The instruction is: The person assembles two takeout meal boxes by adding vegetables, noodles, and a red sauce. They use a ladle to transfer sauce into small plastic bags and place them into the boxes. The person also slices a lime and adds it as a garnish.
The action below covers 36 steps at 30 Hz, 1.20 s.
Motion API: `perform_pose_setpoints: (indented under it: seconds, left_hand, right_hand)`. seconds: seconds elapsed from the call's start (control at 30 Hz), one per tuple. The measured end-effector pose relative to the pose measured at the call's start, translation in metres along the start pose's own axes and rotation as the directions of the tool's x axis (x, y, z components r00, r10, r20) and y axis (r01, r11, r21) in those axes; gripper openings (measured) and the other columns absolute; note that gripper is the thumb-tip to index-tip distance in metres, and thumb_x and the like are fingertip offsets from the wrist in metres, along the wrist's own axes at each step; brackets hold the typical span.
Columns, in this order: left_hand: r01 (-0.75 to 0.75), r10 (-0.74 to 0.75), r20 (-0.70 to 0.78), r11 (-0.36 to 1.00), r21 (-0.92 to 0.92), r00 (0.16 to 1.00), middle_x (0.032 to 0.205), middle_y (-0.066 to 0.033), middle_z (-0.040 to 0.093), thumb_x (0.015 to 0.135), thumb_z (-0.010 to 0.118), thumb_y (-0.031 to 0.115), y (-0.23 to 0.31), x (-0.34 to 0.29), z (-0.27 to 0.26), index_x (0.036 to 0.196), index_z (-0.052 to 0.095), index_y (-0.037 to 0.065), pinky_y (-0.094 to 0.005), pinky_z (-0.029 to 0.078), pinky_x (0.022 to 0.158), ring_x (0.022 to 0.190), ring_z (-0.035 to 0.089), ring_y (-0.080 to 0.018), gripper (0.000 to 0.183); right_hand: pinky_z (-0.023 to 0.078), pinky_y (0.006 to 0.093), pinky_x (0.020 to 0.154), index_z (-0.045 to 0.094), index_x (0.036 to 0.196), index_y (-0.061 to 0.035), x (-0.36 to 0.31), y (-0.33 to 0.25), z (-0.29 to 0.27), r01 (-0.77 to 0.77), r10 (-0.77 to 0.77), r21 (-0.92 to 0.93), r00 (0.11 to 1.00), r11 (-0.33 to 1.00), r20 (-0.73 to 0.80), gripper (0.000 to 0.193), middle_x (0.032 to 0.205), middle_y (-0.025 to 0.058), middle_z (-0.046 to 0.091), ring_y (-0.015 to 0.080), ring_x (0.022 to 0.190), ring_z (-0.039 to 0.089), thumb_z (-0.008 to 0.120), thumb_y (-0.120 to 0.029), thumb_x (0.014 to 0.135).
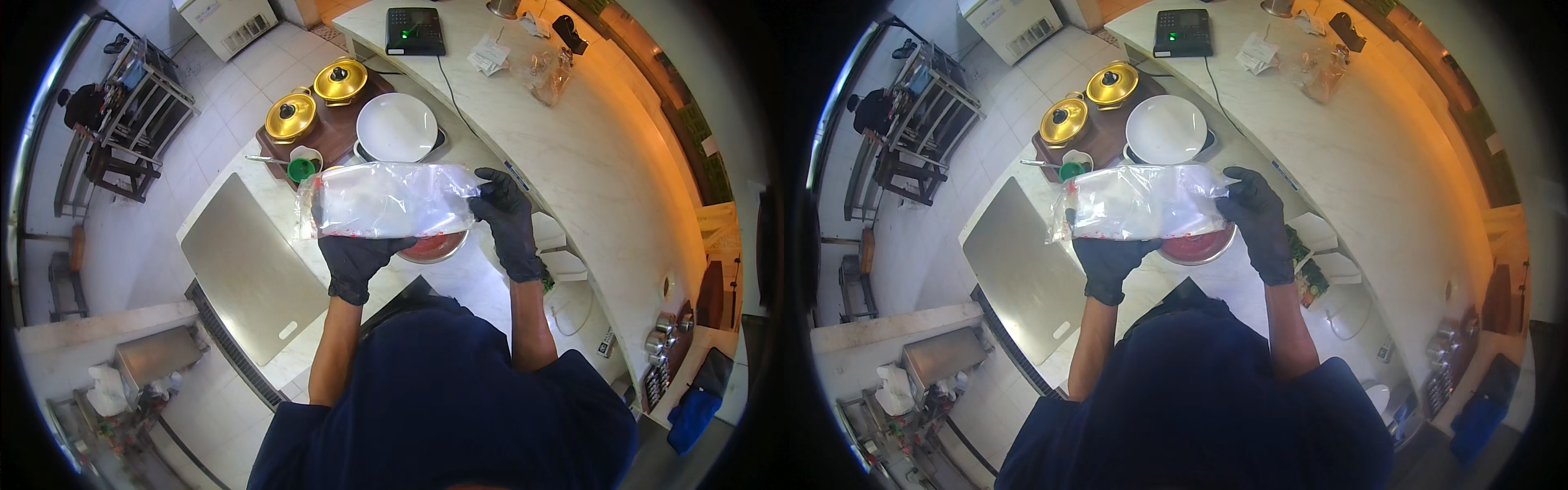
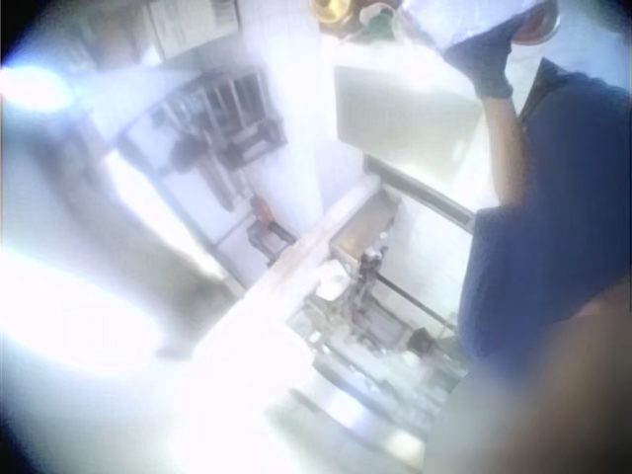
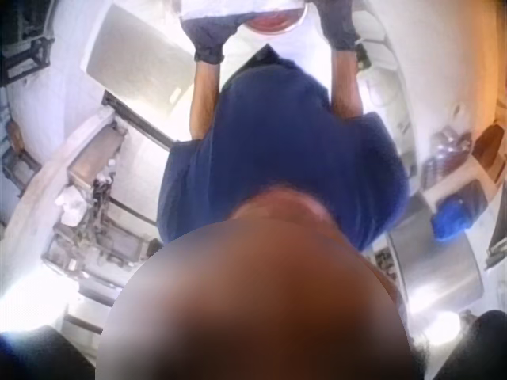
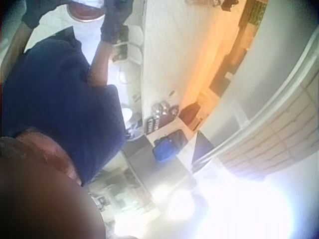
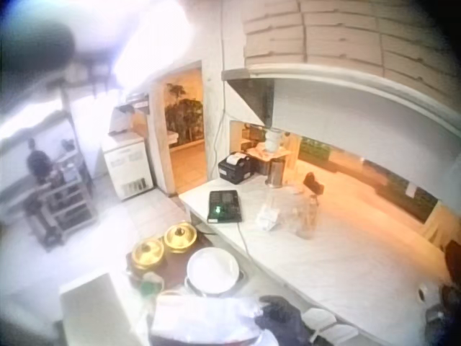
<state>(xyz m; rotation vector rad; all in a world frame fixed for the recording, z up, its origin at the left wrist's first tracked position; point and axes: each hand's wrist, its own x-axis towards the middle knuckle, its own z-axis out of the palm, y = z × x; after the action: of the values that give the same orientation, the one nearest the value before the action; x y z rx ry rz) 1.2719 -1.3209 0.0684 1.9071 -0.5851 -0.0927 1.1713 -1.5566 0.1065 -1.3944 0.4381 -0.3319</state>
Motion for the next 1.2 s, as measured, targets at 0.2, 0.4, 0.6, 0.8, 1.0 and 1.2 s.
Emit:
perform_pose_setpoints:
  seconds: [0.2,0.4,0.6,0.8,1.0,1.2]
  left_hand:
    - [-0.142,0.147,0.028,0.858,0.493,0.989,0.146,-0.0033,0.055,0.065,0.083,0.068,-0.008,-0.007,-0.006,0.143,0.050,0.015,-0.0451,0.028,0.121,0.138,0.047,-0.0246,0.100]
    - [0.007,-0.009,-0.052,0.999,-0.050,0.999,0.138,-0.0062,0.061,0.064,0.090,0.056,-0.001,-0.009,-0.010,0.143,0.048,0.010,-0.0419,0.039,0.115,0.130,0.055,-0.0232,0.101]
    - [0.028,-0.025,-0.100,0.999,0.025,0.995,0.128,-0.0064,0.067,0.054,0.096,0.052,0.001,-0.014,-0.007,0.137,0.053,0.007,-0.0395,0.047,0.106,0.120,0.062,-0.0225,0.104]
    - [0.067,-0.066,-0.052,0.997,0.029,0.996,0.133,-0.0040,0.064,0.057,0.090,0.063,-0.012,-0.019,-0.008,0.139,0.054,0.011,-0.0416,0.042,0.111,0.125,0.059,-0.0223,0.104]
    - [0.121,-0.120,0.018,0.989,-0.081,0.993,0.146,-0.0036,0.054,0.062,0.078,0.078,-0.020,-0.021,-0.010,0.147,0.047,0.015,-0.0460,0.028,0.120,0.138,0.046,-0.0238,0.110]
    - [0.055,-0.054,-0.012,0.995,0.080,0.998,0.148,-0.0059,0.052,0.072,0.074,0.071,-0.024,-0.020,-0.005,0.148,0.046,0.017,-0.0496,0.026,0.121,0.140,0.045,-0.0282,0.098]
  right_hand:
    - [0.049,0.0245,0.070,0.062,0.127,-0.0009,-0.004,0.001,0.015,-0.097,0.088,0.234,0.995,0.967,0.052,0.036,0.096,0.0042,0.068,0.0091,0.077,0.061,0.065,0.003,0.091]
    - [0.047,0.0232,0.077,0.065,0.118,-0.0031,0.008,0.030,0.015,-0.015,0.018,-0.058,0.999,0.998,0.047,0.027,0.098,0.0016,0.068,0.0076,0.081,0.060,0.064,0.001,0.091]
    - [0.050,0.0273,0.087,0.064,0.120,-0.0038,0.028,0.055,0.021,-0.044,0.041,0.010,0.986,0.999,0.161,0.029,0.109,0.0025,0.068,0.0113,0.097,0.062,0.067,-0.005,0.092]
    - [0.051,0.0287,0.090,0.063,0.121,-0.0010,0.027,0.050,0.026,0.001,0.031,-0.222,0.990,0.975,0.140,0.030,0.111,0.0046,0.068,0.0130,0.100,0.062,0.067,-0.003,0.091]
    - [0.050,0.0272,0.081,0.065,0.118,-0.0001,0.024,0.046,0.026,0.035,-0.019,-0.189,0.996,0.981,0.083,0.024,0.099,0.0030,0.068,0.0096,0.090,0.060,0.062,-0.001,0.094]
    - [0.050,0.0261,0.079,0.065,0.118,0.0020,0.014,0.015,0.027,0.172,-0.194,-0.408,0.981,0.896,-0.013,0.023,0.097,0.0045,0.070,0.0097,0.088,0.061,0.057,0.001,0.097]
